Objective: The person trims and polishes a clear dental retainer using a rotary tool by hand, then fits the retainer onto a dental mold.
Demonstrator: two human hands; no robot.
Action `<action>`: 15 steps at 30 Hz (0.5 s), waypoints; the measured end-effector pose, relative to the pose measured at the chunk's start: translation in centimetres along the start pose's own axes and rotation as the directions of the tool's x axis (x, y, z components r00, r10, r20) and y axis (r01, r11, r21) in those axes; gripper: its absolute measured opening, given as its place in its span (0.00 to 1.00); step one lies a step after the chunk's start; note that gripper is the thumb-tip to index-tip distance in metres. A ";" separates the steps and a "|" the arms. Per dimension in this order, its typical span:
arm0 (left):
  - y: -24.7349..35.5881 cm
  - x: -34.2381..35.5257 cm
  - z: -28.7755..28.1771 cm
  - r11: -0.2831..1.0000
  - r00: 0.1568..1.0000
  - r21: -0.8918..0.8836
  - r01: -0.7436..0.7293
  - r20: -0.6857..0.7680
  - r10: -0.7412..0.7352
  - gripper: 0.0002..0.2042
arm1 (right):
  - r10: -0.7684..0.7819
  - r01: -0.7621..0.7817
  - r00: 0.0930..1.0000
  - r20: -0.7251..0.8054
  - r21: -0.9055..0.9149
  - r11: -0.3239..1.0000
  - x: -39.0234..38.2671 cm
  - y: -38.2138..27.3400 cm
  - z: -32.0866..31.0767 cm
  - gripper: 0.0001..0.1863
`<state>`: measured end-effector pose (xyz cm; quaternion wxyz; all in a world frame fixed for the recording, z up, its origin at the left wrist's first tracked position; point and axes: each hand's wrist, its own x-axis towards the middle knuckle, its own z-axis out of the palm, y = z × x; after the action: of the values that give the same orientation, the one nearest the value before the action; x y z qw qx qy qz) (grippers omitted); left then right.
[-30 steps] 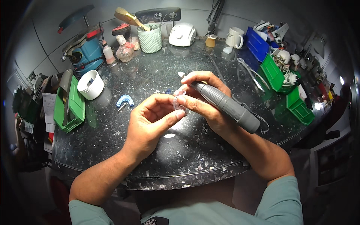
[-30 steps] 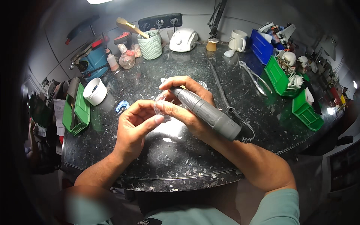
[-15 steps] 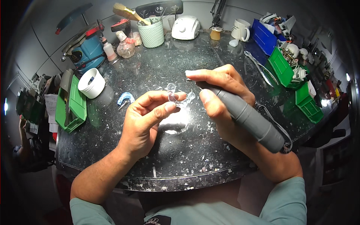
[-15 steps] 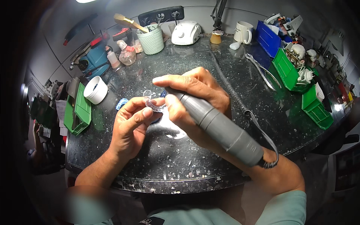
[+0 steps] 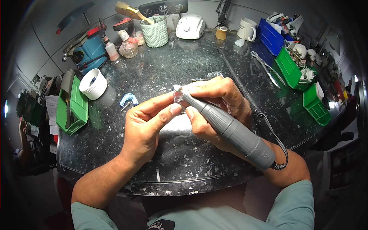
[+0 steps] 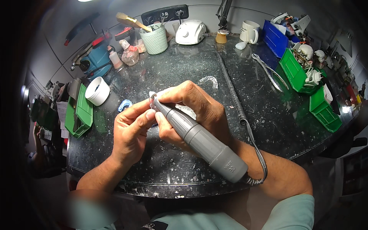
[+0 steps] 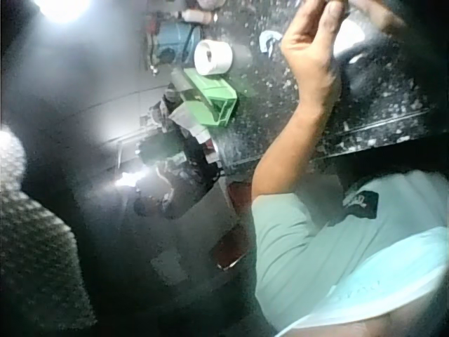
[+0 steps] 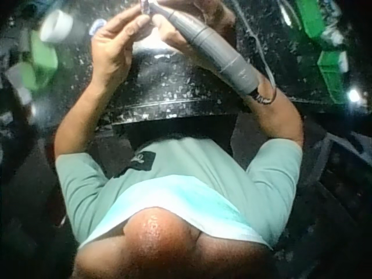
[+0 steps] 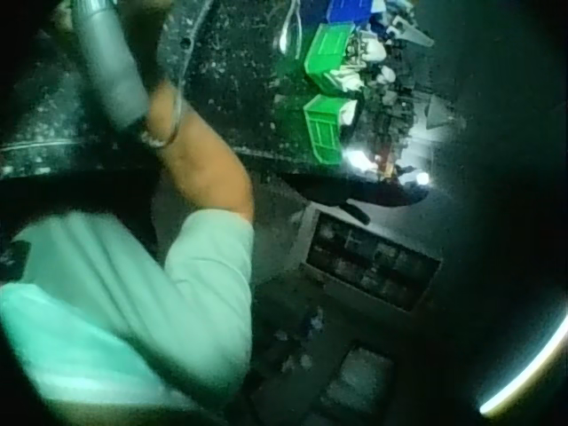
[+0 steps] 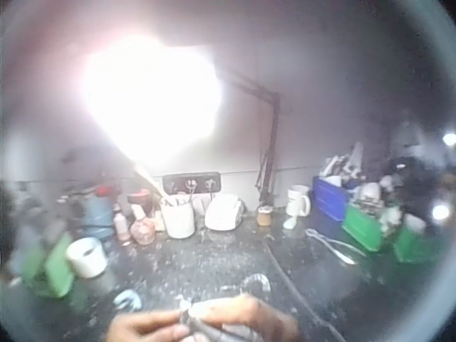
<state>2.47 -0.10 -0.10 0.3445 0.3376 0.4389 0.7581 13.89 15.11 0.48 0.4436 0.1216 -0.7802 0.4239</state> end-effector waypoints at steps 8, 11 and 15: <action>-0.1 -0.2 0.0 0.997 0.995 0.046 -0.063 -0.074 0.066 0.13 | -0.184 0.170 0.979 -0.088 -0.149 0.974 0.6 -0.3 0.5 0.19; -0.4 -0.2 -0.1 0.991 0.991 0.068 -0.114 -0.068 0.119 0.13 | -0.242 0.237 0.968 -0.060 -0.076 0.968 0.8 0.1 0.4 0.19; -0.4 -0.3 -0.1 0.984 0.985 0.120 -0.128 -0.103 0.141 0.13 | -0.204 0.198 0.976 -0.070 -0.090 0.976 0.7 0.1 0.1 0.20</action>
<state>2.66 -0.28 -0.53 0.2477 0.3426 0.4757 0.7713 13.36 15.18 0.93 0.5191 0.1648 -0.7627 0.3487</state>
